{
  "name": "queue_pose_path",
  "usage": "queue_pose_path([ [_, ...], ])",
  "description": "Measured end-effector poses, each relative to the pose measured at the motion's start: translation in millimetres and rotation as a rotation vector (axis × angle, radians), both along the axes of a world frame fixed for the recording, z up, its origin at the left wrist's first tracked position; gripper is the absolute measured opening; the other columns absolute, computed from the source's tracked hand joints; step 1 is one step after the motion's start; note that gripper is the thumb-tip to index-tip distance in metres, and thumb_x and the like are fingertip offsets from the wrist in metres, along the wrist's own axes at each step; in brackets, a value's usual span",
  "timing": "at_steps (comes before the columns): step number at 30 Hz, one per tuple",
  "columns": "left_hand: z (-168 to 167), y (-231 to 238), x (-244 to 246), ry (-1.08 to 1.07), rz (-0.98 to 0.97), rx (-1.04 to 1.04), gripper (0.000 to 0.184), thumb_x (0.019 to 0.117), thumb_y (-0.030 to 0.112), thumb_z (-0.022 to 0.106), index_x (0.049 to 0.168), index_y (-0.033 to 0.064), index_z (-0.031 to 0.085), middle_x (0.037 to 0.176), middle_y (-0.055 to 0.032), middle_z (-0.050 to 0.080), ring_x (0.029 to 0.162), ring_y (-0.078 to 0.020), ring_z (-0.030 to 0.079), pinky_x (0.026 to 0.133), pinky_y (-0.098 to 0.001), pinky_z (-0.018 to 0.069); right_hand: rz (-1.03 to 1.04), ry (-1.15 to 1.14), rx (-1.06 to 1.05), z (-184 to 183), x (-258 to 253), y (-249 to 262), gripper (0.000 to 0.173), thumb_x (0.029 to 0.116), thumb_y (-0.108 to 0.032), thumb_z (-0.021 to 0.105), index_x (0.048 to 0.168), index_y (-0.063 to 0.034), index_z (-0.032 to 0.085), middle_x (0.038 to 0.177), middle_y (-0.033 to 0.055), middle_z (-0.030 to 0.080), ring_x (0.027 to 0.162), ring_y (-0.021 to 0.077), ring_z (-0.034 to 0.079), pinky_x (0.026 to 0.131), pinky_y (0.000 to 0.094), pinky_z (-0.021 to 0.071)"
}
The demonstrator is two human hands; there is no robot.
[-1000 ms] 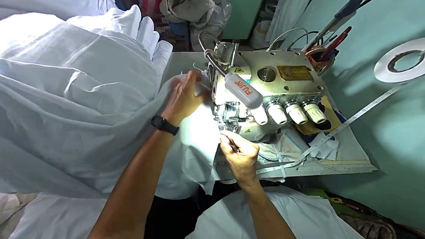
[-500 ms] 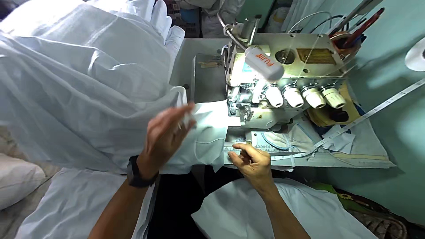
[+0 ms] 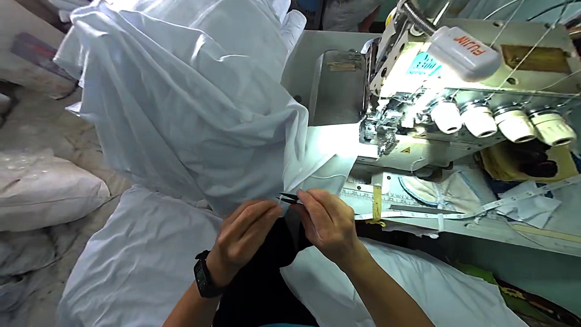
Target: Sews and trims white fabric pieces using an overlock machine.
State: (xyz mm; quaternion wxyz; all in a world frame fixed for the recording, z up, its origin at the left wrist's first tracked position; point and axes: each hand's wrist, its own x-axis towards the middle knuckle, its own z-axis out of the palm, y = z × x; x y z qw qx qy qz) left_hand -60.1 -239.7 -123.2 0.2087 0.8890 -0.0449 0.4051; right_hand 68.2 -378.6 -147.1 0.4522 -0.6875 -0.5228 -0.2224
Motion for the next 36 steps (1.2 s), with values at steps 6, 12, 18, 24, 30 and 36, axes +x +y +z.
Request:
queue_pose_path([
  [6, 20, -27, -12, 0.491, 0.131, -0.018, 0.025, 0.095, 0.026, 0.067, 0.107, 0.0064, 0.077, 0.122, -0.018, 0.071, 0.119, -0.0359, 0.065, 0.103, -0.0512, 0.0491, -0.263, 0.297, -0.088, 15, 18, -28, 0.02, 0.0916, -0.016, 0.067, 0.092, 0.0033, 0.073, 0.075, 0.0106, 0.067, 0.064, 0.0136, 0.062, 0.058, 0.0241, 0.0503],
  [12, 11, -78, 61, 0.294, 0.229, -0.07, 0.023, 0.1021, 0.02, 0.056, 0.115, 0.0047, 0.067, 0.135, -0.0235, 0.062, 0.136, -0.0377, 0.053, 0.114, -0.0598, 0.0319, -0.567, 0.665, -0.416, -8, 25, -20, 0.042, 0.082, -0.01, 0.073, 0.115, 0.0143, 0.064, 0.1, 0.0302, 0.068, 0.083, 0.0453, 0.069, 0.069, 0.0622, 0.0525],
  [18, 8, -22, 156, 0.537, 0.057, -0.025, 0.05, 0.104, 0.03, 0.054, 0.138, -0.0061, 0.057, 0.15, -0.0297, 0.048, 0.143, -0.048, 0.042, 0.112, -0.0641, 0.0357, -0.215, 1.316, -0.227, 2, 62, -47, 0.014, 0.077, 0.01, 0.064, 0.087, 0.0004, 0.064, 0.072, 0.0004, 0.059, 0.063, 0.0044, 0.055, 0.058, 0.0225, 0.0471],
  [24, 26, 44, 227, 0.382, 0.066, -0.002, 0.023, 0.095, 0.009, 0.064, 0.111, -0.008, 0.065, 0.109, -0.0275, 0.069, 0.109, -0.0459, 0.064, 0.099, -0.0626, 0.0423, -0.304, 1.336, 0.1, -3, 94, -68, 0.019, 0.0828, 0.012, 0.061, 0.099, 0.0032, 0.065, 0.079, 0.0014, 0.064, 0.064, 0.0014, 0.056, 0.058, 0.0174, 0.0459],
  [30, 25, 8, 165, 0.161, -0.163, 0.147, 0.025, 0.0889, 0.029, 0.07, 0.082, 0.0052, 0.069, 0.117, -0.0193, 0.068, 0.123, -0.0371, 0.059, 0.112, -0.0602, 0.0318, -0.335, 0.734, 0.254, -17, 67, -84, 0.01, 0.0906, -0.002, 0.061, 0.088, 0.0059, 0.067, 0.077, -0.004, 0.065, 0.063, -0.0116, 0.052, 0.058, 0.0064, 0.0435],
  [36, -17, 2, 134, 0.153, -0.207, 0.212, 0.017, 0.099, 0.017, 0.064, 0.086, 0.01, 0.07, 0.128, -0.0131, 0.067, 0.142, -0.0332, 0.046, 0.117, -0.0648, 0.0177, -0.205, 0.446, 0.185, -37, 38, -46, 0.04, 0.0946, -0.022, 0.068, 0.109, 0.015, 0.067, 0.107, 0.0235, 0.072, 0.087, 0.0062, 0.065, 0.074, 0.0131, 0.0497],
])
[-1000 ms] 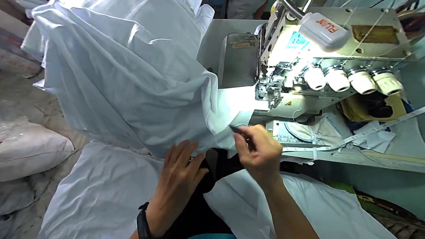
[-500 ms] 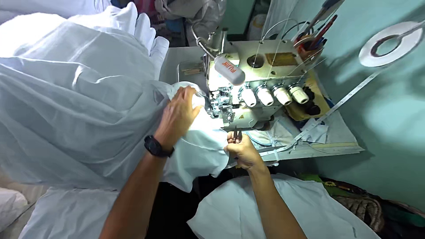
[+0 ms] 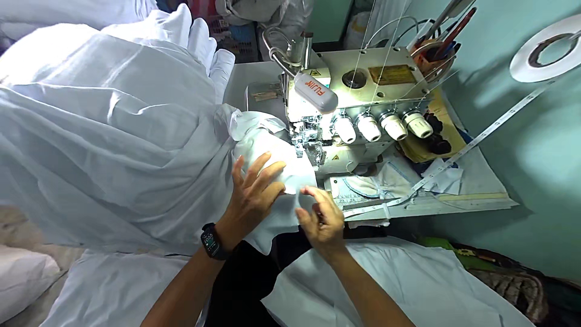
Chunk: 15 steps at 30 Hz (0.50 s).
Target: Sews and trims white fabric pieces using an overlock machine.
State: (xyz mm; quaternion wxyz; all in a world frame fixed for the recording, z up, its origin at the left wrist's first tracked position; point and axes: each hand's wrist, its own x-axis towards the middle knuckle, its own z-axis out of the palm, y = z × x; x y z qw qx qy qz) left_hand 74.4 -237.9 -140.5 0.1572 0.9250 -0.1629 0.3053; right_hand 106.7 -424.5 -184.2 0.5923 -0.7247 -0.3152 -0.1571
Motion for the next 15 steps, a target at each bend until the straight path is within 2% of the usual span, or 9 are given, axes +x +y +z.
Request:
queue_pose_path([
  [2, 10, 2, -4, 0.02, -0.04, -0.143, 0.019, 0.1019, 0.019, 0.06, 0.087, 0.0106, 0.066, 0.122, -0.0099, 0.068, 0.141, -0.026, 0.046, 0.12, -0.0581, 0.016, 0.006, 0.069, -0.065, -12, -14, 4, 0.045, 0.0895, -0.023, 0.074, 0.111, 0.0157, 0.068, 0.1, 0.0222, 0.073, 0.077, 0.0092, 0.065, 0.068, 0.0177, 0.0511],
  [3, 17, 3, -5, 0.038, -0.07, -0.219, 0.019, 0.103, 0.02, 0.058, 0.088, 0.0108, 0.065, 0.116, -0.0072, 0.069, 0.135, -0.0201, 0.051, 0.12, -0.0516, 0.0198, 0.028, 0.08, -0.077, -17, -19, 4, 0.035, 0.0901, -0.02, 0.072, 0.103, 0.0125, 0.071, 0.088, 0.0179, 0.073, 0.07, 0.009, 0.065, 0.064, 0.0186, 0.0516],
  [4, 24, 4, -4, 0.053, -0.102, -0.292, 0.018, 0.1027, 0.019, 0.059, 0.089, 0.0096, 0.065, 0.106, -0.0052, 0.069, 0.122, -0.014, 0.058, 0.116, -0.0417, 0.0296, 0.057, 0.06, -0.072, -19, -23, 2, 0.026, 0.0937, -0.018, 0.068, 0.093, 0.0079, 0.07, 0.077, 0.0131, 0.069, 0.065, 0.0076, 0.063, 0.061, 0.0173, 0.0506],
  [6, 37, 4, 3, 0.097, -0.164, -0.4, 0.015, 0.0994, 0.01, 0.062, 0.089, 0.0008, 0.068, 0.09, -0.0063, 0.068, 0.092, -0.0063, 0.065, 0.092, -0.02, 0.0502, 0.09, -0.014, -0.006, -16, -25, -5, 0.025, 0.1018, -0.016, 0.061, 0.086, 0.0026, 0.064, 0.073, 0.009, 0.063, 0.066, 0.0045, 0.06, 0.064, 0.0131, 0.0503],
  [7, 42, 2, 9, 0.124, -0.171, -0.418, 0.014, 0.0982, 0.007, 0.061, 0.09, -0.0029, 0.068, 0.086, -0.0077, 0.067, 0.084, -0.0054, 0.064, 0.083, -0.016, 0.0514, 0.071, -0.047, 0.022, -11, -21, -8, 0.025, 0.1027, -0.017, 0.061, 0.085, 0.0013, 0.061, 0.076, 0.0089, 0.062, 0.069, 0.004, 0.06, 0.067, 0.012, 0.05],
  [10, 48, -2, 33, 0.155, -0.115, -0.417, 0.013, 0.0959, 0.004, 0.063, 0.09, -0.0046, 0.07, 0.083, -0.0088, 0.066, 0.077, -0.0056, 0.06, 0.073, -0.015, 0.0484, -0.099, -0.112, -0.008, -2, 8, -13, 0.032, 0.0959, -0.022, 0.072, 0.076, -0.0015, 0.058, 0.092, 0.0133, 0.06, 0.083, 0.0084, 0.059, 0.076, 0.0139, 0.0496],
  [12, 47, 2, 44, 0.228, -0.088, -0.44, 0.009, 0.0946, 0.004, 0.066, 0.092, -0.0016, 0.072, 0.09, -0.0077, 0.068, 0.081, -0.0046, 0.063, 0.076, -0.016, 0.0509, -0.138, -0.124, -0.079, -6, 32, -14, 0.034, 0.0911, -0.026, 0.076, 0.07, -0.0022, 0.065, 0.1, 0.0191, 0.067, 0.095, 0.0191, 0.064, 0.085, 0.0242, 0.052],
  [13, 46, 6, 46, 0.276, -0.09, -0.454, 0.007, 0.0937, 0.003, 0.067, 0.093, -0.001, 0.072, 0.093, -0.0078, 0.069, 0.083, -0.0056, 0.064, 0.077, -0.0179, 0.0516, -0.094, -0.108, -0.101, -10, 39, -16, 0.033, 0.0896, -0.026, 0.076, 0.069, -0.0023, 0.069, 0.1, 0.0193, 0.072, 0.096, 0.0227, 0.066, 0.087, 0.0289, 0.053],
  [15, 47, 10, 46, 0.35, -0.097, -0.463, 0.006, 0.0933, 0.003, 0.067, 0.092, 0.0002, 0.072, 0.094, -0.0065, 0.069, 0.084, -0.0053, 0.064, 0.077, -0.0184, 0.051, 0.08, -0.05, -0.115, -15, 40, -22, 0.031, 0.0901, -0.021, 0.075, 0.068, -0.0006, 0.068, 0.079, 0.014, 0.07, 0.081, 0.0193, 0.067, 0.077, 0.0268, 0.0535],
])
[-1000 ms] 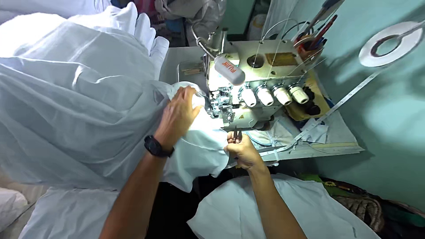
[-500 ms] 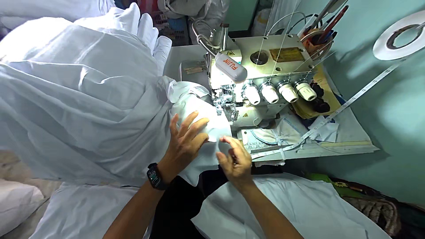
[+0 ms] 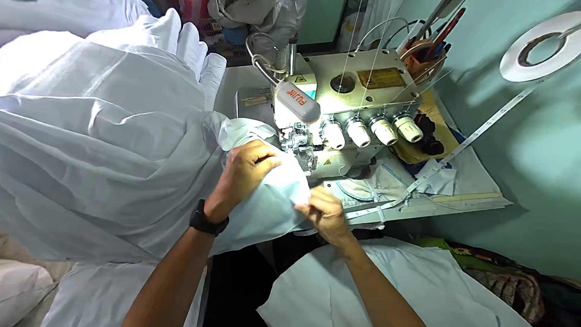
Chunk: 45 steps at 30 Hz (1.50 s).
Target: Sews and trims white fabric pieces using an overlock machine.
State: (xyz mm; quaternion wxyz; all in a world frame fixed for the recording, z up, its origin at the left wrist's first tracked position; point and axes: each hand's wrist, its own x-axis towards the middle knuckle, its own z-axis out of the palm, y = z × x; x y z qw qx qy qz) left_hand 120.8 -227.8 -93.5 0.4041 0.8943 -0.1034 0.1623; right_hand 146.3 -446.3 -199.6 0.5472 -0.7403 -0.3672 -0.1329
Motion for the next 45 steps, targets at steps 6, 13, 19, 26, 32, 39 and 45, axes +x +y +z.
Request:
queue_pose_path([
  [6, 2, 2, -6, 0.095, -0.005, 0.081, 0.006, 0.0903, 0.01, 0.072, 0.088, 0.0077, 0.077, 0.087, 0.0005, 0.069, 0.079, -0.0008, 0.063, 0.072, -0.015, 0.0496, 0.267, 0.086, -0.016, -8, -48, -24, 0.029, 0.0968, -0.015, 0.066, 0.074, 0.0018, 0.063, 0.073, 0.0118, 0.062, 0.073, 0.0124, 0.061, 0.07, 0.0162, 0.0502],
  [13, -8, -21, -15, -0.055, 0.167, 0.246, 0.012, 0.0925, 0.011, 0.068, 0.097, 0.0047, 0.077, 0.095, -0.008, 0.068, 0.083, -0.015, 0.064, 0.071, -0.028, 0.0523, 0.332, 0.491, 0.163, -5, -61, -30, 0.026, 0.0914, -0.006, 0.067, 0.069, 0.003, 0.056, 0.069, 0.0037, 0.06, 0.066, -0.0059, 0.053, 0.061, 0.0066, 0.042],
  [19, -36, -61, -36, -0.148, 0.338, 0.607, 0.032, 0.1012, 0.011, 0.05, 0.121, 0.0052, 0.074, 0.128, -0.0123, 0.071, 0.124, -0.0348, 0.065, 0.102, -0.057, 0.0476, 0.225, 0.948, 0.281, 15, -70, -21, 0.022, 0.0811, -0.002, 0.074, 0.082, -0.0164, 0.057, 0.066, -0.0135, 0.059, 0.052, -0.0072, 0.053, 0.05, 0.0111, 0.0476],
  [26, -14, -13, -6, 0.025, 0.087, 0.365, 0.035, 0.1032, 0.014, 0.043, 0.123, -0.0029, 0.067, 0.132, -0.0175, 0.067, 0.132, -0.0347, 0.059, 0.111, -0.0577, 0.0394, 0.188, 0.867, 0.298, 33, -60, 1, 0.022, 0.08, -0.001, 0.074, 0.084, -0.0142, 0.057, 0.066, -0.0131, 0.057, 0.052, -0.0063, 0.052, 0.05, 0.012, 0.0471],
  [32, -17, -3, -14, -0.116, 0.121, 0.246, 0.039, 0.101, 0.027, 0.051, 0.116, -0.0071, 0.062, 0.144, -0.0257, 0.055, 0.143, -0.0406, 0.044, 0.12, -0.0607, 0.0262, 0.094, 0.892, 0.501, 49, -45, 21, 0.023, 0.0782, 0.008, 0.071, 0.082, -0.011, 0.058, 0.066, -0.0069, 0.062, 0.049, -0.0013, 0.054, 0.047, 0.0149, 0.0493],
  [39, -98, 18, -118, -0.295, 0.524, 0.637, 0.03, 0.103, 0.016, 0.054, 0.132, 0.0127, 0.06, 0.151, -0.0186, 0.05, 0.151, -0.0381, 0.031, 0.115, -0.0738, 0.0139, 0.112, 0.848, 0.494, 66, -42, 25, 0.028, 0.0778, 0.014, 0.067, 0.081, -0.0117, 0.056, 0.065, -0.0061, 0.063, 0.053, 0.0031, 0.061, 0.055, 0.0211, 0.0586],
  [45, -65, 61, -146, 0.049, 0.217, 0.681, 0.036, 0.0967, 0.026, 0.063, 0.125, 0.0061, 0.071, 0.153, -0.0295, 0.044, 0.147, -0.0577, 0.026, 0.107, -0.0849, 0.0081, 0.05, 0.791, 0.159, 30, -47, 14, 0.012, 0.0952, -0.002, 0.065, 0.103, -0.0016, 0.056, 0.076, 0.0003, 0.067, 0.062, 0.0039, 0.067, 0.059, 0.0206, 0.0579],
])
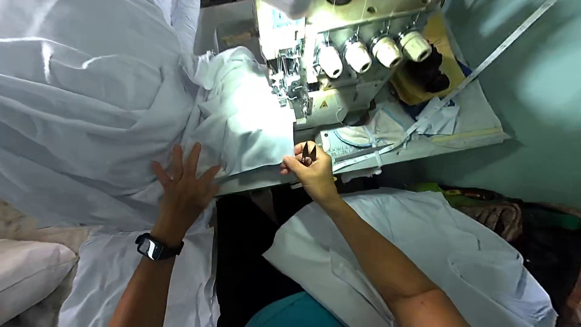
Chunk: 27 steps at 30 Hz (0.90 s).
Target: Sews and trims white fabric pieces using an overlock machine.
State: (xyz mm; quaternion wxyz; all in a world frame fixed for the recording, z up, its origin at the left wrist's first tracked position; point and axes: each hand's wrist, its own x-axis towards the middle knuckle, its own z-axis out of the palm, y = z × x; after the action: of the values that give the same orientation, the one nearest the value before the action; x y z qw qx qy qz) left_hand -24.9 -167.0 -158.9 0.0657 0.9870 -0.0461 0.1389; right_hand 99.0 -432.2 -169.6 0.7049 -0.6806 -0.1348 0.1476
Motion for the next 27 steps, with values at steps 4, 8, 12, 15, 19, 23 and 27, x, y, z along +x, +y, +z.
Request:
queue_pose_path([
  [4, -4, -50, -7, -0.126, -0.01, -0.358, 0.037, 0.0942, 0.029, 0.07, 0.106, -0.0058, 0.072, 0.134, -0.0299, 0.06, 0.137, -0.043, 0.048, 0.115, -0.0529, 0.0356, 0.141, -0.239, -0.593, -15, -27, -38, 0.029, 0.1004, -0.019, 0.06, 0.089, 0.0051, 0.072, 0.071, 0.014, 0.068, 0.064, 0.0242, 0.068, 0.063, 0.042, 0.0561],
  [8, -22, -108, 5, -0.092, -0.094, -0.737, 0.018, 0.0936, 0.008, 0.066, 0.095, -0.0083, 0.073, 0.106, -0.0192, 0.073, 0.108, -0.0213, 0.069, 0.099, -0.0311, 0.0532, 0.309, -0.051, -0.972, -34, -39, -35, 0.043, 0.1045, -0.029, 0.058, 0.11, 0.0116, 0.069, 0.097, 0.0295, 0.071, 0.099, 0.0465, 0.069, 0.089, 0.0606, 0.0503],
  [12, -35, -122, 21, 0.119, -0.094, -0.898, 0.013, 0.092, 0.002, 0.067, 0.096, -0.0078, 0.074, 0.11, -0.0186, 0.074, 0.105, -0.016, 0.071, 0.094, -0.0269, 0.0551, 0.012, -0.041, -0.5, -77, -45, -26, 0.023, 0.0958, -0.008, 0.064, 0.08, 0.0077, 0.07, 0.063, 0.0081, 0.063, 0.058, 0.0131, 0.059, 0.063, 0.0308, 0.0508],
  [15, -31, -114, 31, 0.3, -0.138, -0.988, 0.008, 0.09, 0.002, 0.07, 0.089, -0.0055, 0.073, 0.116, -0.0166, 0.072, 0.111, -0.0112, 0.068, 0.096, -0.0244, 0.0531, 0.02, 0.435, -0.123, -38, -44, -29, 0.027, 0.0969, 0.001, 0.06, 0.07, -0.0042, 0.061, 0.053, -0.0055, 0.059, 0.045, -0.0028, 0.049, 0.046, 0.0136, 0.0404],
  [19, -21, -110, 35, 0.574, -0.19, -1.184, 0.006, 0.0898, 0.001, 0.07, 0.089, -0.0031, 0.074, 0.1, -0.0035, 0.074, 0.095, 0.0022, 0.067, 0.087, -0.016, 0.054, -0.03, 0.657, 0.065, -4, -38, -37, 0.034, 0.0969, 0.006, 0.056, 0.065, -0.0059, 0.061, 0.049, -0.0025, 0.057, 0.039, -0.0002, 0.045, 0.041, 0.0141, 0.0374],
  [23, -11, -105, 38, 0.629, -0.126, -1.401, 0.01, 0.0893, -0.005, 0.067, 0.093, 0.0028, 0.073, 0.083, 0.0088, 0.072, 0.074, 0.0057, 0.064, 0.072, -0.0142, 0.0548, 0.11, 0.491, -0.023, -7, -39, -46, 0.023, 0.1068, -0.011, 0.045, 0.09, -0.0047, 0.06, 0.059, -0.0077, 0.057, 0.047, -0.0044, 0.045, 0.047, 0.0114, 0.0364],
  [27, 5, -91, 43, 0.66, -0.186, -1.401, 0.025, 0.0849, -0.011, 0.065, 0.107, -0.0022, 0.071, 0.102, 0.0028, 0.071, 0.084, 0.0019, 0.065, 0.077, -0.0153, 0.0562, 0.34, 0.422, -0.122, -6, -52, -53, 0.024, 0.1084, -0.021, 0.037, 0.1, -0.0053, 0.054, 0.071, -0.0097, 0.049, 0.057, -0.0046, 0.044, 0.054, 0.012, 0.0357],
])
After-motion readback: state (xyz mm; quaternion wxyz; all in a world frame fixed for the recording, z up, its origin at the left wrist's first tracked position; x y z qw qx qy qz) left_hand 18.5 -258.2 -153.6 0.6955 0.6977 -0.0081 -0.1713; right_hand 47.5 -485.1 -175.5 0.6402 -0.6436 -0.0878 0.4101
